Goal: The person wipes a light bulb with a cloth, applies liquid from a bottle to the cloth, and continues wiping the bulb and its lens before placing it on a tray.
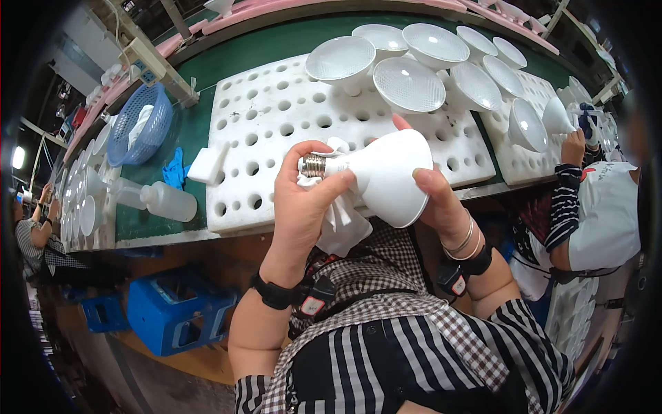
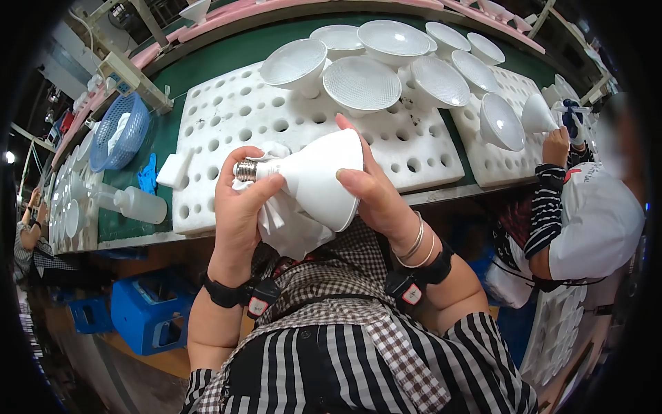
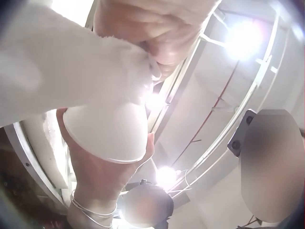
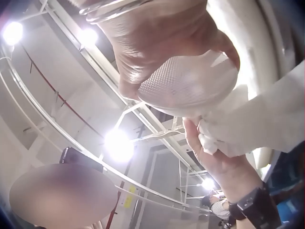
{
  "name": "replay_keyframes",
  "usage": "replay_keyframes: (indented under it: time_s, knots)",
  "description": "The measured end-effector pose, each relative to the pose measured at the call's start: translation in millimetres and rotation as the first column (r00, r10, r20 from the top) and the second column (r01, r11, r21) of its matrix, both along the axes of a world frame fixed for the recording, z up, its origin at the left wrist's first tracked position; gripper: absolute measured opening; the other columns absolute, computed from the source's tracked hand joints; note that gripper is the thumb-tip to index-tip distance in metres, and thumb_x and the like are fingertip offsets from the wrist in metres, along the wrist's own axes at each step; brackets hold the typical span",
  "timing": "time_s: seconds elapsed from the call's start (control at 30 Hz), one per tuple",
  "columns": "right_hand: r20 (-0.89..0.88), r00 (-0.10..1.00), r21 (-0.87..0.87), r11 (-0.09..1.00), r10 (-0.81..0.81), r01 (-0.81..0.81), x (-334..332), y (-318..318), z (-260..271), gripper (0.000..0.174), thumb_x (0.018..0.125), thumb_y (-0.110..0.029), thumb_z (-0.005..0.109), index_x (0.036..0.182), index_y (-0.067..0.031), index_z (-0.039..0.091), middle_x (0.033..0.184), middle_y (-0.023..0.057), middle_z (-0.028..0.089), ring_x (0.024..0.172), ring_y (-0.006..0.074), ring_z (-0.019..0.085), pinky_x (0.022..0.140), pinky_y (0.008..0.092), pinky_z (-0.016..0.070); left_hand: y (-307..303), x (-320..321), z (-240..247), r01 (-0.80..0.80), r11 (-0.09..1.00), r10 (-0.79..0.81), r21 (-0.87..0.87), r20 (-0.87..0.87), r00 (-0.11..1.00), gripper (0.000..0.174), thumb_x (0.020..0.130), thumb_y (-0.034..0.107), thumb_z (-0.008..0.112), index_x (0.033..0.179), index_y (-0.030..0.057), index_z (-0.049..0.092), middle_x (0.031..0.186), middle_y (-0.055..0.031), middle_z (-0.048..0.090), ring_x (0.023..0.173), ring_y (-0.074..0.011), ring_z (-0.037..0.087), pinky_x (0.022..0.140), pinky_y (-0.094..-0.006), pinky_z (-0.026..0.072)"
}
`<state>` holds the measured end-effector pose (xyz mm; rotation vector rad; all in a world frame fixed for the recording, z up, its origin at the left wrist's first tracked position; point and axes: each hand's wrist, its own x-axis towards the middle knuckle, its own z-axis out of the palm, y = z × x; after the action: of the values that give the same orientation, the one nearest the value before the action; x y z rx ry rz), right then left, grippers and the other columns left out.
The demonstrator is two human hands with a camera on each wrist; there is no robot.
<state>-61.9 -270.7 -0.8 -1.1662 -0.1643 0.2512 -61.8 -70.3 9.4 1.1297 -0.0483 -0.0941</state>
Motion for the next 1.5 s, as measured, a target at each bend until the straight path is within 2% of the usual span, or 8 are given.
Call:
replay_keyframes:
  time_s: [0.43,0.53,0.67,0.8,1.0,1.17,1.37,1.5]
  knots:
    - [-0.101,0.991,0.02,0.996,-0.086,0.089,9,1,-2,0.101,0.086,-0.043,0.062,0.156,-0.0001,0.002,0.146,0.0194,0.034,0.134,0.0283,0.04,0.109,0.0422,0.0371,25,37,24,-0.389,0.917,0.394,-0.086,0.336,0.855,0.025,0.101,0.022,0.054,0.112,0.0,0.062,0.1,-0.0091,0.067,0.095,-0.0156,0.066,0.089,-0.0355,0.0526]
    - [-0.073,0.996,0.067,0.997,-0.044,0.049,19,2,-27,0.099,0.087,-0.043,0.062,0.155,-0.0003,0.004,0.146,0.019,0.034,0.132,0.028,0.043,0.106,0.0436,0.0406,-18,34,-7,-0.603,0.602,-0.251,0.523,0.841,0.479,0.027,0.094,0.016,0.058,0.119,0.0057,0.063,0.108,-0.0134,0.066,0.11,-0.0233,0.062,0.113,-0.0469,0.034]
    - [-0.073,0.993,-0.001,0.996,-0.09,0.09,15,7,-7,0.098,0.086,-0.039,0.065,0.155,-0.0013,0.008,0.145,0.0178,0.034,0.13,0.0278,0.044,0.104,0.0433,0.0433,-7,63,-12,-0.677,0.307,-0.334,0.669,0.742,0.582,0.013,0.09,0.011,0.06,0.098,0.0058,0.068,0.098,-0.0108,0.069,0.091,-0.0332,0.064,0.095,-0.0468,0.0451]
    - [-0.118,0.986,-0.02,0.993,-0.122,0.121,23,7,-11,0.099,0.085,-0.04,0.065,0.155,-0.0017,0.006,0.145,0.0192,0.034,0.13,0.0281,0.045,0.102,0.043,0.0451,18,97,-13,-0.534,0.291,0.078,0.794,0.537,0.84,0.02,0.092,0.023,0.06,0.097,0.005,0.068,0.092,-0.0152,0.068,0.089,-0.0346,0.064,0.079,-0.0431,0.05]
    - [-0.1,0.994,0.036,0.998,-0.054,0.058,21,1,-12,0.101,0.086,-0.044,0.062,0.156,-0.0017,0.003,0.146,0.0203,0.033,0.132,0.0297,0.043,0.105,0.0442,0.0425,93,107,-31,-0.607,0.376,-0.118,0.7,0.686,0.718,0.033,0.093,0.027,0.062,0.116,0.0042,0.066,0.117,-0.0217,0.063,0.111,-0.0356,0.058,0.097,-0.0435,0.0439]
    - [-0.081,0.995,0.062,0.996,-0.058,0.063,18,1,-18,0.101,0.085,-0.043,0.062,0.156,-0.0011,0.003,0.146,0.0205,0.032,0.134,0.0302,0.04,0.11,0.0447,0.0355,150,69,-24,-0.279,-0.572,0.143,0.772,0.428,0.892,0.039,0.091,0.024,0.064,0.125,0.0046,0.063,0.126,-0.0216,0.06,0.122,-0.0363,0.053,0.103,-0.0426,0.0408]
    - [0.019,0.999,0.073,0.996,-0.051,0.049,15,1,-27,0.103,0.084,-0.041,0.064,0.156,-0.0006,0.002,0.148,0.0207,0.03,0.138,0.03,0.035,0.113,0.0436,0.0309,152,58,-14,-0.3,-0.302,0.183,0.905,0.364,0.913,0.036,0.092,0.022,0.063,0.123,0.0032,0.064,0.126,-0.0205,0.059,0.118,-0.0353,0.055,0.099,-0.0423,0.0449]
    - [0.0,0.995,0.058,0.994,-0.098,0.098,13,6,-22,0.102,0.085,-0.04,0.064,0.156,-0.001,0.003,0.148,0.0204,0.031,0.137,0.0295,0.036,0.113,0.0431,0.031,56,19,3,-0.73,0.268,-0.084,0.629,0.77,0.633,0.036,0.087,0.015,0.067,0.122,0.0062,0.067,0.126,-0.022,0.06,0.111,-0.0388,0.057,0.097,-0.0447,0.0454]
